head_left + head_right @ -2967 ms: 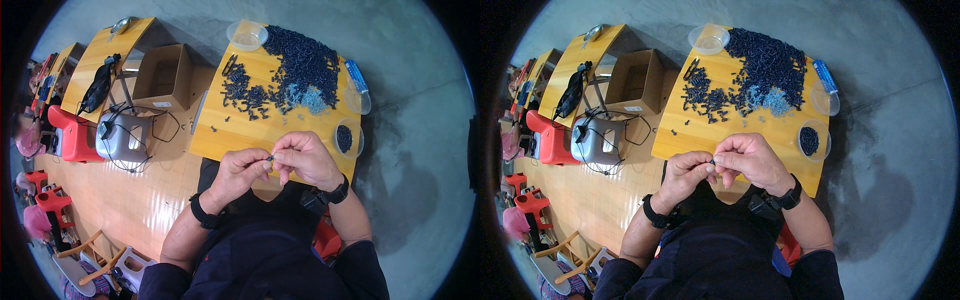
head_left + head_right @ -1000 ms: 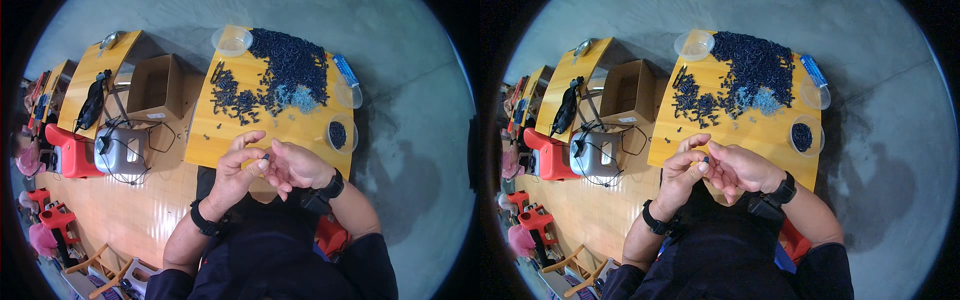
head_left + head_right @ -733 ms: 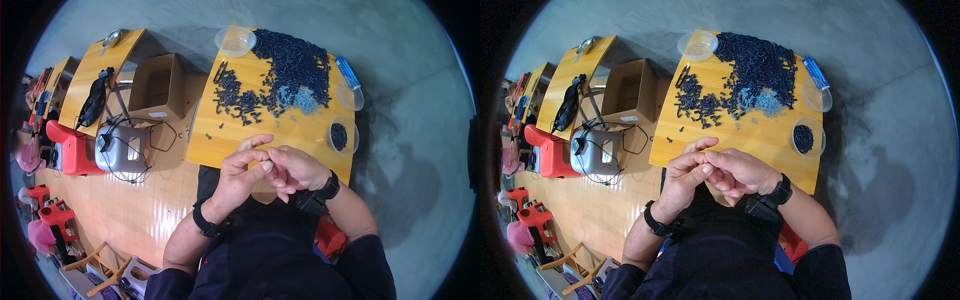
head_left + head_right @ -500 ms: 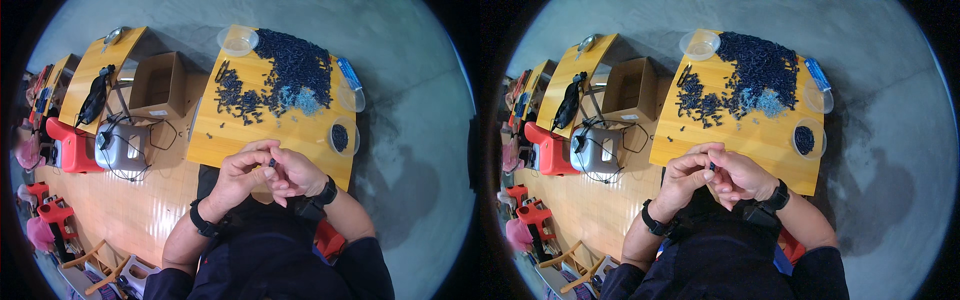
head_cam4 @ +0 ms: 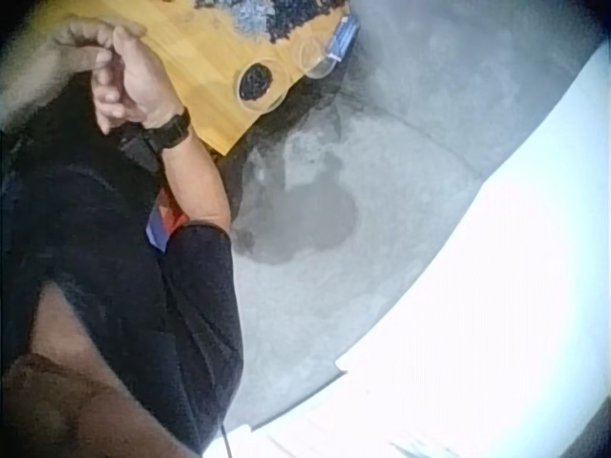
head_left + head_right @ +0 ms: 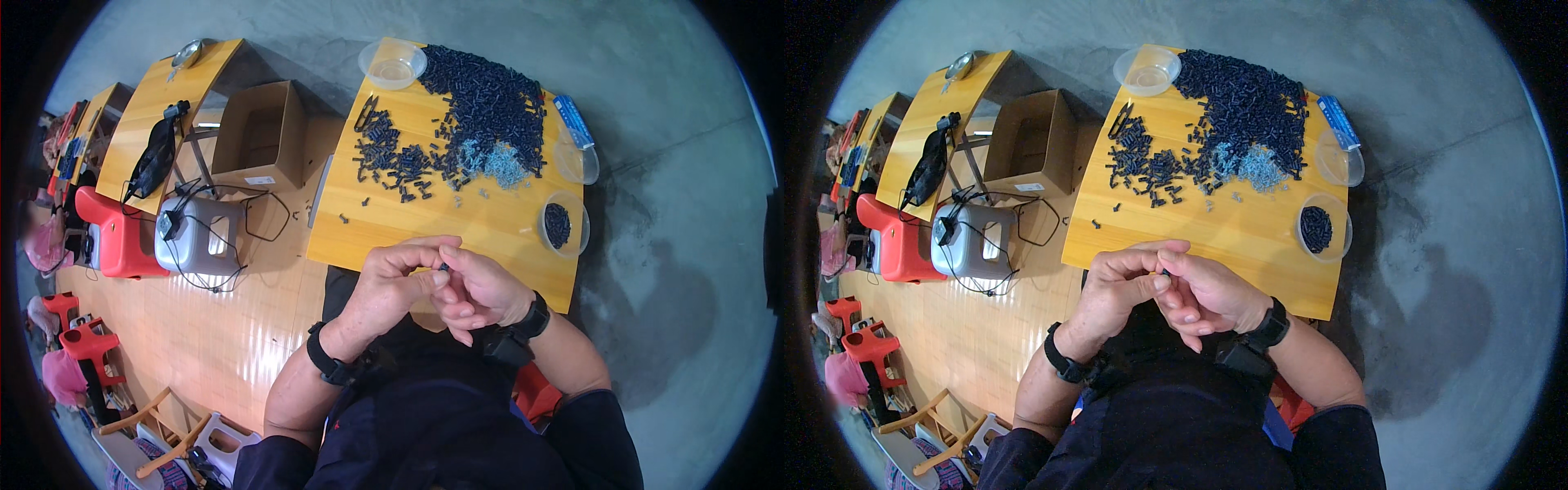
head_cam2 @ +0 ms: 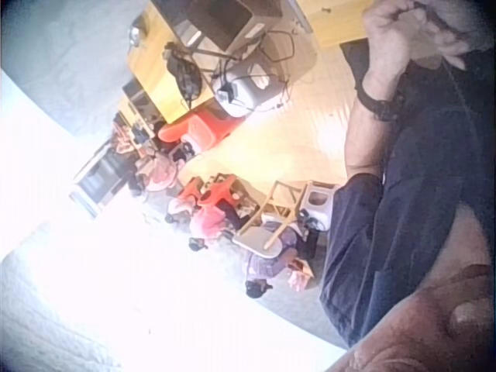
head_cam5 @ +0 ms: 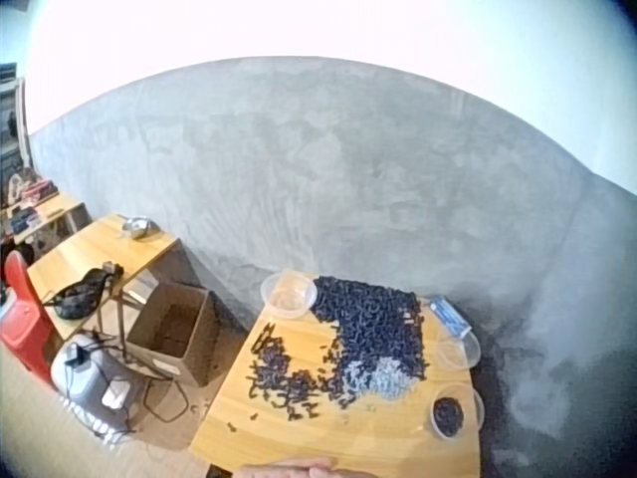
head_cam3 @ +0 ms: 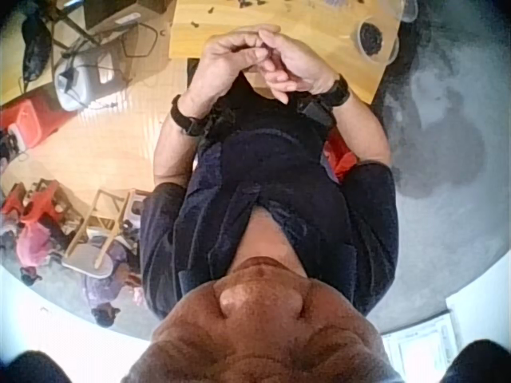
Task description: Assembling small plastic components at a workshop table.
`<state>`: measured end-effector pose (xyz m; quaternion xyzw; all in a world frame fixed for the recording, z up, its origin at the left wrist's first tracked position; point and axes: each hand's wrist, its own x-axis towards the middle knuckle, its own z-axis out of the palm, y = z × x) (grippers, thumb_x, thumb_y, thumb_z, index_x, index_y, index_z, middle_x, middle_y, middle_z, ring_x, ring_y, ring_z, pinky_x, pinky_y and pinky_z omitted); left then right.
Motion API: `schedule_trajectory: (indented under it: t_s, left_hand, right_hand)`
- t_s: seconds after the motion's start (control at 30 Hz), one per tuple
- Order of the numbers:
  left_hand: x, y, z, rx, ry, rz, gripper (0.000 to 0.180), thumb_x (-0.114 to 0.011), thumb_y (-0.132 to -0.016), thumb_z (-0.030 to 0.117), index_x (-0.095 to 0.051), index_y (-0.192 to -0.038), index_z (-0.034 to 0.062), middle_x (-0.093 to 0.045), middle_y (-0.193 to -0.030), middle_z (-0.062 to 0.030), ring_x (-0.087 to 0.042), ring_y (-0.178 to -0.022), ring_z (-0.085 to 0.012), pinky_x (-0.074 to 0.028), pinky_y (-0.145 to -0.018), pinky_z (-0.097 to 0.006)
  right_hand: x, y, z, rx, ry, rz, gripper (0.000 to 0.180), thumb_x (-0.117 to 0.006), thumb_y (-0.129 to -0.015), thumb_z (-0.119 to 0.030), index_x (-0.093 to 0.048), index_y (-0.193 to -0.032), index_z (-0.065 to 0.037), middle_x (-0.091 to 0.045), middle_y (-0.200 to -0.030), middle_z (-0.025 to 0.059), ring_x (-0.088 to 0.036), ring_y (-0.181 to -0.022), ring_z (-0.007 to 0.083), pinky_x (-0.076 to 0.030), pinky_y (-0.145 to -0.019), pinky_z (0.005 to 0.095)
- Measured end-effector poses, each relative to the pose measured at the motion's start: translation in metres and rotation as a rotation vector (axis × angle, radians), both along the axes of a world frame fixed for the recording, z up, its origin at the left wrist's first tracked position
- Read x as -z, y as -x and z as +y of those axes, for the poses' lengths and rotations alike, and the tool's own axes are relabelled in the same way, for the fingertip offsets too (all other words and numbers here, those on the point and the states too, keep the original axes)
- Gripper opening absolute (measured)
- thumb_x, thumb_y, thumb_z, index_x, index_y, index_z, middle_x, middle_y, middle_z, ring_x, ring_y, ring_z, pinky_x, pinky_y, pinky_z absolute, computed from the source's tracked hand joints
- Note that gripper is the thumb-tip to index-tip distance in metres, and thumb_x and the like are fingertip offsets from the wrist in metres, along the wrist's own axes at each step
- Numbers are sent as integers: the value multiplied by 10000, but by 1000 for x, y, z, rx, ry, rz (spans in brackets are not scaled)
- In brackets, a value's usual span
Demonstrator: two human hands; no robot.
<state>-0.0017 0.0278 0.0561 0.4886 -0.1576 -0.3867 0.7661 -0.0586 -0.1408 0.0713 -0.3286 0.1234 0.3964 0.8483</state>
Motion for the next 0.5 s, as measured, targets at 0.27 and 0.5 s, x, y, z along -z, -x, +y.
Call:
schedule_trajectory:
  t_s: [0.27,0.5]
  left_hand:
    - [-7,-1,0,24,-37,-10,143,-610,-838,-43,-683,-961,-35,-635,-1136,-194,-520,-1196,-235,-423,-967,-354]
    - [-3,2,-5,60,-150,149,164,-591,-842,-55,-667,-987,-53,-664,-1020,-173,-648,-889,-176,-524,-756,-283]
  right_hand:
    - [-1,6,9,96,77,95,476,-377,-952,-524,-418,-673,-141,-338,-476,-32,-381,-305,100,-532,-428,396]
    - [5,17,28,352,74,106,443,-388,-972,-413,-346,-622,-145,-282,-476,-48,-321,-328,83,-512,-430,364]
